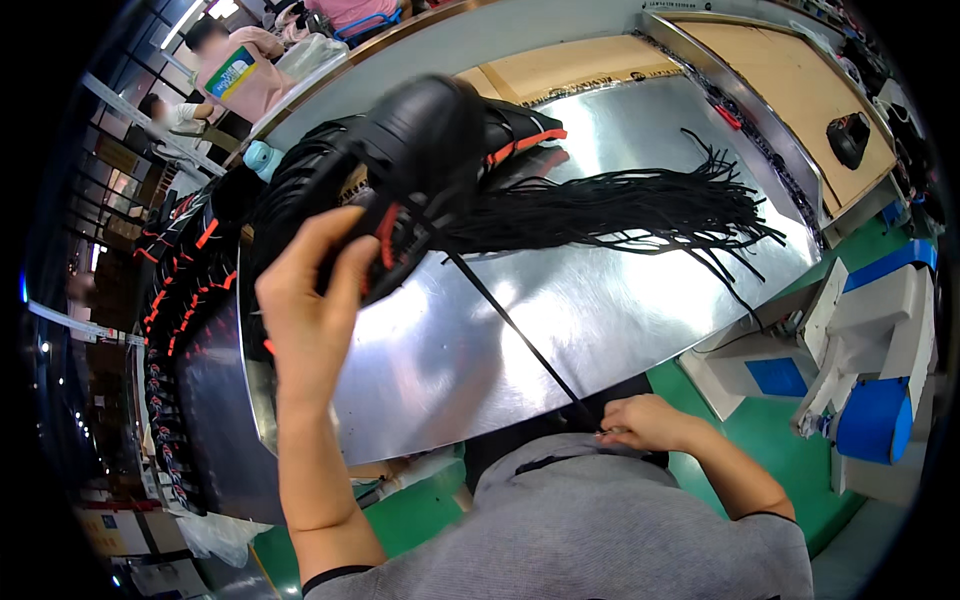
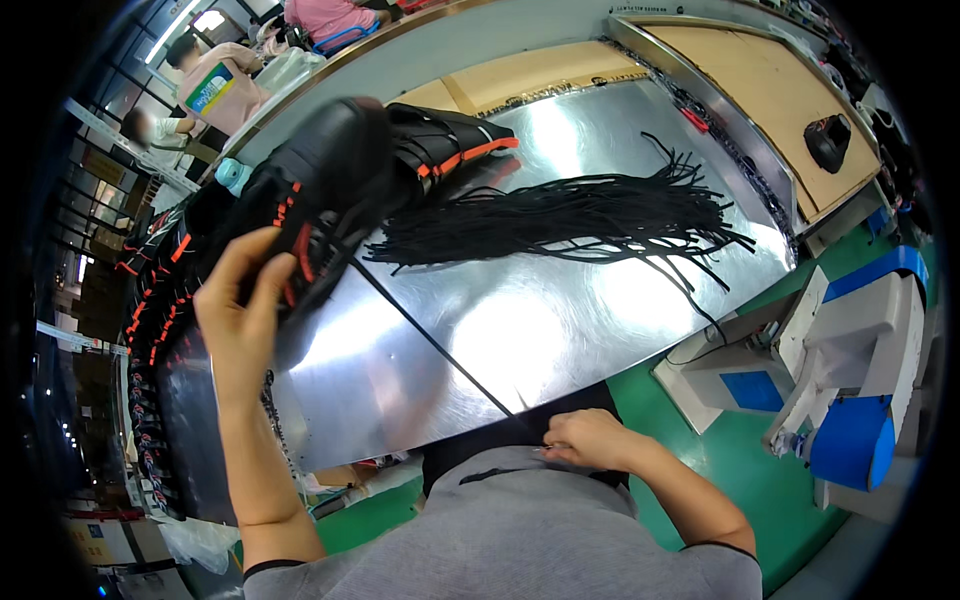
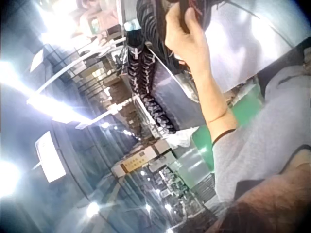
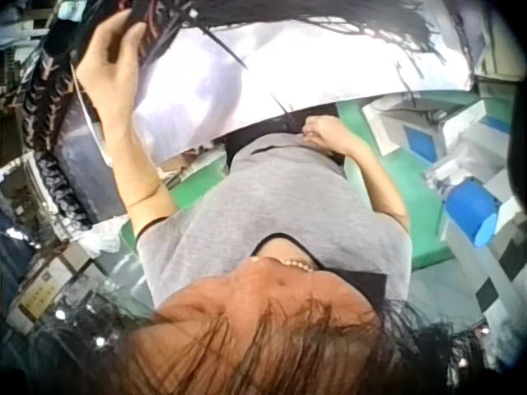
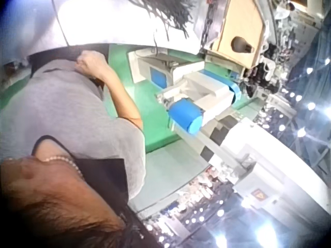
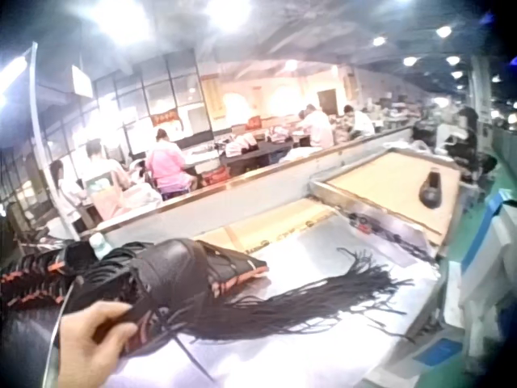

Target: The person laces a black shoe with red accents using black shoelaces. They thread the laces through the eyelets, pull them tight, and adjust the fit. The finished shoe is placed on a metal table alongside other completed shoes.

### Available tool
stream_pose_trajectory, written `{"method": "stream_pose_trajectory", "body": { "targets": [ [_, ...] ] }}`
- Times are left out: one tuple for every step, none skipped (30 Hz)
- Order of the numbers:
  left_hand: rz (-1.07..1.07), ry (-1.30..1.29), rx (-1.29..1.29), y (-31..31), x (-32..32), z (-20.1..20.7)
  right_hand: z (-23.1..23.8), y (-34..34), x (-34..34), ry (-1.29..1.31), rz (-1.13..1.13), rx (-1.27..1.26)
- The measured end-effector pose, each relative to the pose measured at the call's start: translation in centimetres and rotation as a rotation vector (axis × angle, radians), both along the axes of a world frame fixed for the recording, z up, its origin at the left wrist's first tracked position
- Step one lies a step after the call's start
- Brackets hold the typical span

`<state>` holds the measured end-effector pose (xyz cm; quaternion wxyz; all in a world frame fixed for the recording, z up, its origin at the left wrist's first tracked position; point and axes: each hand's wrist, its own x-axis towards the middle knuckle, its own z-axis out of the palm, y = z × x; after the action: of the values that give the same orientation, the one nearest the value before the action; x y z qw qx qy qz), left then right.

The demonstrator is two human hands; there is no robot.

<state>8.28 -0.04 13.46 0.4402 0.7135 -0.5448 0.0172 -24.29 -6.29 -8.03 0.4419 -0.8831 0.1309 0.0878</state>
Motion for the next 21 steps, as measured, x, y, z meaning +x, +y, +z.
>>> {"method": "stream_pose_trajectory", "body": {
  "targets": [
    [0.008, 0.115, 0.025, -0.6, -0.4, 0.7, 0.7, 0.4, -1.3, 0.041, -0.072, 0.039],
    [-0.013, 0.029, 0.073, -0.3, -0.2, 0.5, 1.4, 0.4, -1.2, -0.083, -0.112, 0.098],
    [-0.097, -0.040, 0.098, -0.2, -0.3, -1.1, 2.2, 0.1, -0.7, -0.206, -0.154, 0.157],
    [-0.149, -0.024, 0.211, 0.3, -0.2, -3.7, 3.4, -0.3, 0.1, -0.332, -0.199, 0.210],
    [-0.191, -0.185, 0.350, 0.5, -1.1, -6.1, 5.1, -0.5, 1.1, -0.380, -0.345, 0.401],
    [-0.220, -0.147, 0.494, 1.1, -2.4, -8.3, 6.3, -0.9, 2.2, -0.407, -0.451, 0.450],
    [-0.277, -0.141, 0.523, 2.0, -3.0, -10.6, 7.1, -1.4, 3.5, -0.434, -0.552, 0.508],
    [-0.317, -0.129, 0.603, 2.6, -3.7, -11.9, 7.2, -1.9, 4.9, -0.478, -0.605, 0.502],
    [-0.270, -0.070, 0.658, 2.7, -4.6, -12.1, 6.8, -2.6, 6.3, -0.520, -0.659, 0.496],
    [-0.270, -0.114, 0.683, 2.5, -4.9, -11.5, 6.3, -3.3, 7.4, -0.562, -0.636, 0.416],
    [-0.259, -0.155, 0.706, 2.4, -5.0, -11.0, 5.7, -3.9, 8.3, -0.600, -0.602, 0.337],
    [-0.292, -0.154, 0.673, 2.2, -5.0, -11.0, 5.1, -4.3, 9.1, -0.626, -0.608, 0.374],
    [-0.314, -0.155, 0.636, 2.0, -4.8, -10.9, 5.0, -4.6, 9.7, -0.618, -0.620, 0.390],
    [-0.336, -0.154, 0.600, 1.8, -4.8, -10.8, 5.0, -4.9, 10.3, -0.609, -0.633, 0.405],
    [-0.312, -0.122, 0.628, 1.5, -5.0, -10.5, 4.9, -5.1, 10.8, -0.601, -0.646, 0.419],
    [-0.287, -0.091, 0.651, 1.0, -5.5, -10.1, 4.4, -5.4, 11.5, -0.718, -0.652, 0.422],
    [-0.265, -0.061, 0.674, 0.6, -5.9, -9.9, 4.2, -5.6, 11.9, -0.739, -0.659, 0.425],
    [-0.266, -0.096, 0.697, 0.1, -6.1, -10.0, 4.1, -5.9, 12.3, -0.759, -0.668, 0.426],
    [-0.269, -0.128, 0.717, -0.4, -6.3, -10.3, 4.2, -6.2, 12.6, -0.778, -0.678, 0.425],
    [-0.274, -0.161, 0.737, -0.8, -6.6, -10.4, 4.1, -6.4, 12.8, -0.761, -0.690, 0.425],
    [-0.250, -0.194, 0.794, -1.2, -7.1, -10.5, 4.2, -6.4, 12.9, -0.753, -0.707, 0.455]
  ]
}}
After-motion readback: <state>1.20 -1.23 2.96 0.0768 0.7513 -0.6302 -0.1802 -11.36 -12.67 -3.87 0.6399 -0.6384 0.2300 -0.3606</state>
